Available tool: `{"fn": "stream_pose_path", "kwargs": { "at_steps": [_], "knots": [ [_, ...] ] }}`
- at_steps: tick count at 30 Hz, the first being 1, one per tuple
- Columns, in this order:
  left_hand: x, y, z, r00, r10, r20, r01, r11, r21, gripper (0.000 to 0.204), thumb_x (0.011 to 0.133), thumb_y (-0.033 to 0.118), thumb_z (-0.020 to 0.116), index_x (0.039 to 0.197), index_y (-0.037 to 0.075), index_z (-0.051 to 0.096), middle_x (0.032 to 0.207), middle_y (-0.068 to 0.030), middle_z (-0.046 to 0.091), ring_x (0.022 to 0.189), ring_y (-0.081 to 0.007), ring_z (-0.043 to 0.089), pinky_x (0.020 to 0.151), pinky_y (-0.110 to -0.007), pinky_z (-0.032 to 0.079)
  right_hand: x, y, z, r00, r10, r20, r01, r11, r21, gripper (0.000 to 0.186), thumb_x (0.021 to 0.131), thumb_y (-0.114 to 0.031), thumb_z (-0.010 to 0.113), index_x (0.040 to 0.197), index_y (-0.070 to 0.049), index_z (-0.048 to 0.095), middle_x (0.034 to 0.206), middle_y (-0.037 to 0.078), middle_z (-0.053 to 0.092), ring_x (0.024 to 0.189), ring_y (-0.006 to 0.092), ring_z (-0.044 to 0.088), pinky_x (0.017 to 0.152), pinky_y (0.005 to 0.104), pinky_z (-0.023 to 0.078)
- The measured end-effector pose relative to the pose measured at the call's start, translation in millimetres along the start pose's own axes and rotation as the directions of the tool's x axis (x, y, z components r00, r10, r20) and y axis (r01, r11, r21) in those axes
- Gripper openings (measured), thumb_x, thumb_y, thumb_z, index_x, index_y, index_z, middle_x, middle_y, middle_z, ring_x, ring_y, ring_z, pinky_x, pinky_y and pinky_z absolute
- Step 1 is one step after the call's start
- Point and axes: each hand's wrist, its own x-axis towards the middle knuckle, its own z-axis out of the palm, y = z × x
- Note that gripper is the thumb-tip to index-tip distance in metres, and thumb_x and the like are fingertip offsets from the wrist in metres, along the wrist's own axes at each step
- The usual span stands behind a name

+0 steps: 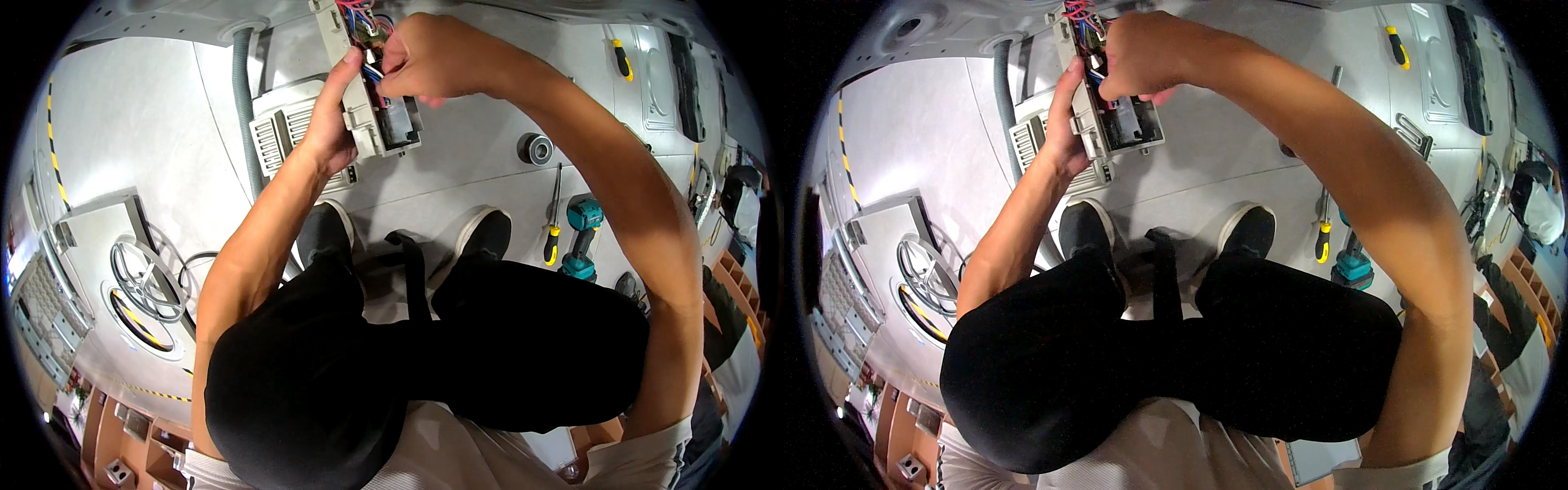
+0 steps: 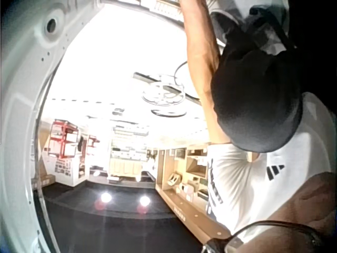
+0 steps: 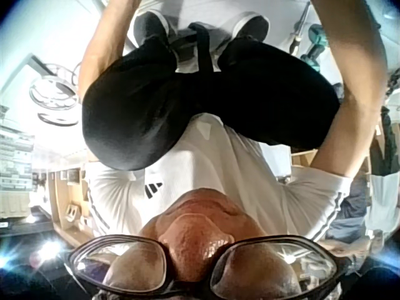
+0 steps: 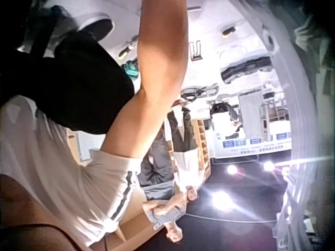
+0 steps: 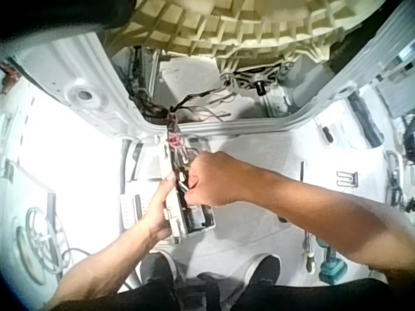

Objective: The person disconnects and reconnects colored wire bundles with plastic connectors from a circuit board housing by hand.

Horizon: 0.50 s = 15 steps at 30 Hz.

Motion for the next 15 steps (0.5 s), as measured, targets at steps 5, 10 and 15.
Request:
{"fn": "stream_pose_path", "kwargs": {
  "at_steps": [5, 10, 15],
  "knots": [
    [-4, 6, 9, 0.995, 0.024, 0.101, -0.023, 1.000, -0.007, 0.059, 0.084, 0.057, 0.051, 0.114, 0.007, 0.051, 0.093, -0.0070, 0.059, 0.084, -0.0162, 0.057, 0.074, -0.033, 0.048, -1, -5, 0, 0.990, 0.121, 0.076, -0.126, 0.990, 0.061, 0.023, 0.073, -0.020, 0.060, 0.075, 0.003, 0.061, 0.066, 0.009, 0.061, 0.056, 0.0156, 0.060, 0.050, 0.0280, 0.049],
    [4, -1, -3, 0.994, 0.042, 0.102, -0.041, 0.999, -0.013, 0.056, 0.085, 0.053, 0.053, 0.117, 0.006, 0.049, 0.101, -0.0098, 0.058, 0.091, -0.0177, 0.057, 0.076, -0.034, 0.048, 6, -4, 0, 0.983, 0.132, 0.131, -0.148, 0.981, 0.123, 0.025, 0.074, -0.021, 0.058, 0.077, 0.003, 0.061, 0.064, 0.009, 0.060, 0.054, 0.0163, 0.059, 0.050, 0.0281, 0.050],
    [9, -6, -11, 0.997, 0.035, 0.074, -0.033, 0.999, -0.018, 0.063, 0.084, 0.047, 0.058, 0.127, 0.006, 0.037, 0.115, -0.0123, 0.051, 0.104, -0.0213, 0.052, 0.086, -0.039, 0.044, 13, 3, 7, 0.995, 0.064, 0.075, -0.069, 0.996, 0.061, 0.022, 0.071, -0.020, 0.058, 0.063, 0.000, 0.053, 0.057, 0.007, 0.053, 0.051, 0.0160, 0.055, 0.046, 0.0291, 0.043]
  ]
}}
